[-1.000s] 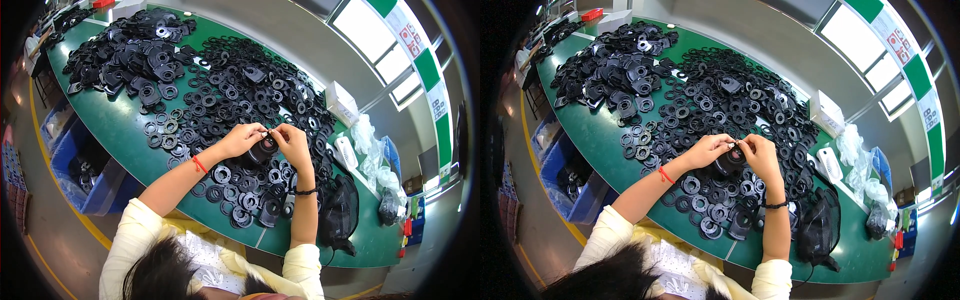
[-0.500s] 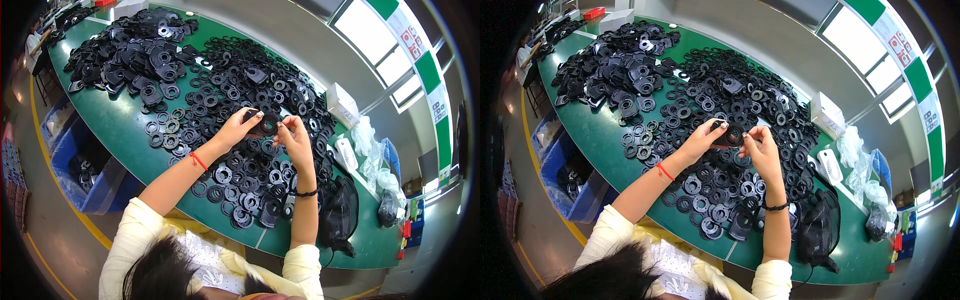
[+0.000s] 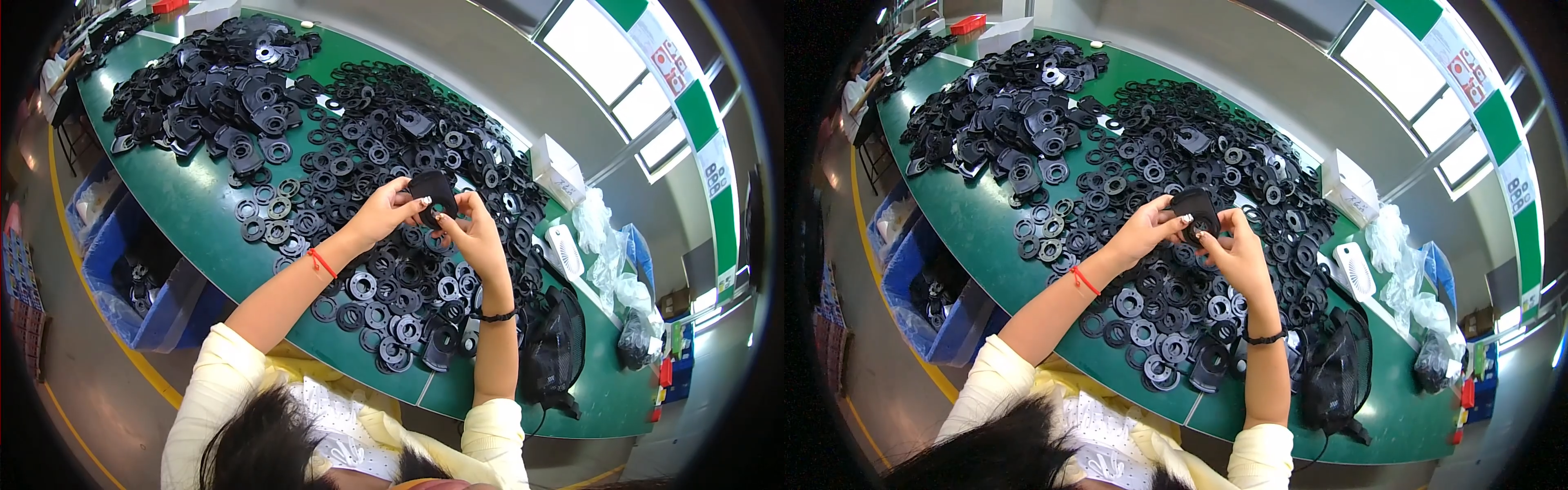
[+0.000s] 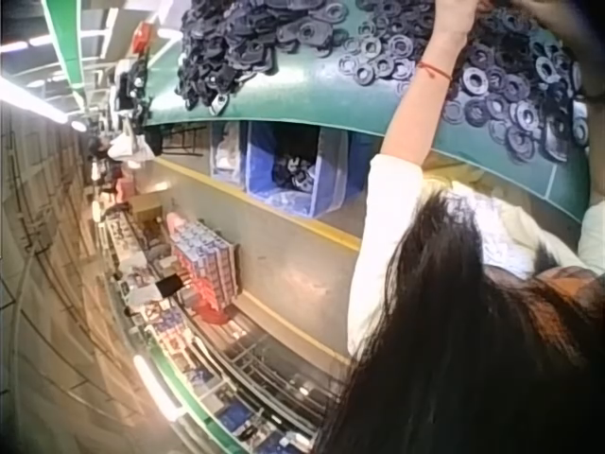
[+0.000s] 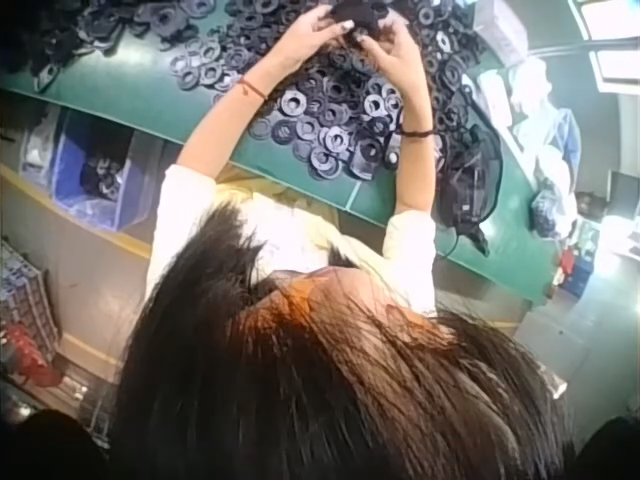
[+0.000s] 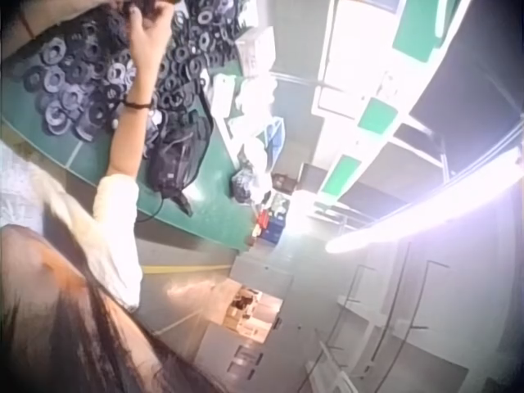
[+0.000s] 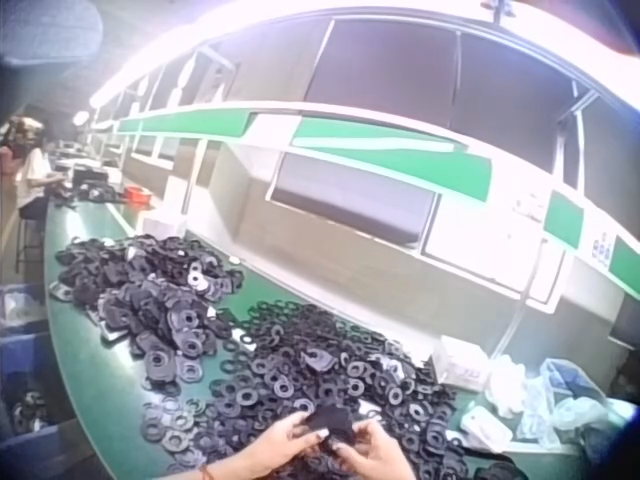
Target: Sorting and inspecting black plastic components on a workbench.
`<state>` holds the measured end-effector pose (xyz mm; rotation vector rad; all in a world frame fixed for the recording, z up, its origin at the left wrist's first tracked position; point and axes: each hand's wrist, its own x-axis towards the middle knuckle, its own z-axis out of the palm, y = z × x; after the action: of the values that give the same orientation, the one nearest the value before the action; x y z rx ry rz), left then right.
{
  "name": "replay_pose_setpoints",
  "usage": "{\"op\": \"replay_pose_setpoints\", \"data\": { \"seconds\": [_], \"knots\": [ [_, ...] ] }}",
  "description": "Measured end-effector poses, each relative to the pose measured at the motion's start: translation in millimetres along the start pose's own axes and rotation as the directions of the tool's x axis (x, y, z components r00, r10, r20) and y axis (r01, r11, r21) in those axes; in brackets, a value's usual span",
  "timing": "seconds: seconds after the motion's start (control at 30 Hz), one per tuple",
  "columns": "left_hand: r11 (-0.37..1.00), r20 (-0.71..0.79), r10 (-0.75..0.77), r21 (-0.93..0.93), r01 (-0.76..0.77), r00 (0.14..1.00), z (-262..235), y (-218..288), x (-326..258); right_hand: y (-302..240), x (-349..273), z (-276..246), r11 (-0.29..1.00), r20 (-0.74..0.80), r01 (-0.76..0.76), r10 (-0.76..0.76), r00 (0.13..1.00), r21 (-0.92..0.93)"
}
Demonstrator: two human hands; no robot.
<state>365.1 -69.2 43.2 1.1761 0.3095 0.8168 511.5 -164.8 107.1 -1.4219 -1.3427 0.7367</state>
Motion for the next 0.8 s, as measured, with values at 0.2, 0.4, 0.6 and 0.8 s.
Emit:
{"op": "replay_pose_setpoints", "data": {
  "seconds": [0.2, 0.4, 0.6, 0.8],
  "knots": [
    [0.966, 0.076, 0.148, 0.204, -0.161, 0.986, 2.4, -11.0, -1.7, -4.8, 2.4, 3.1, 0.984, -0.006, -0.043, 0.043, 0.999, -0.173],
    [0.859, 0.018, 0.215, 0.473, -0.197, 0.977, 8.6, -13.5, -6.2, 8.2, 0.7, 5.1, 0.922, -0.071, -0.069, 0.046, 0.996, -0.381],
    [0.926, -0.016, 0.209, 0.324, -0.192, 0.978, 11.8, -8.7, -5.2, -6.5, -1.2, 7.5, 0.938, -0.117, 0.007, -0.051, 0.992, -0.347],
    [0.976, 0.053, 0.162, 0.135, -0.168, 0.985, 1.3, -9.6, 0.5, -8.9, -1.2, 14.5, 0.998, -0.102, -0.037, 0.042, 0.994, 0.052]
  ]
}}
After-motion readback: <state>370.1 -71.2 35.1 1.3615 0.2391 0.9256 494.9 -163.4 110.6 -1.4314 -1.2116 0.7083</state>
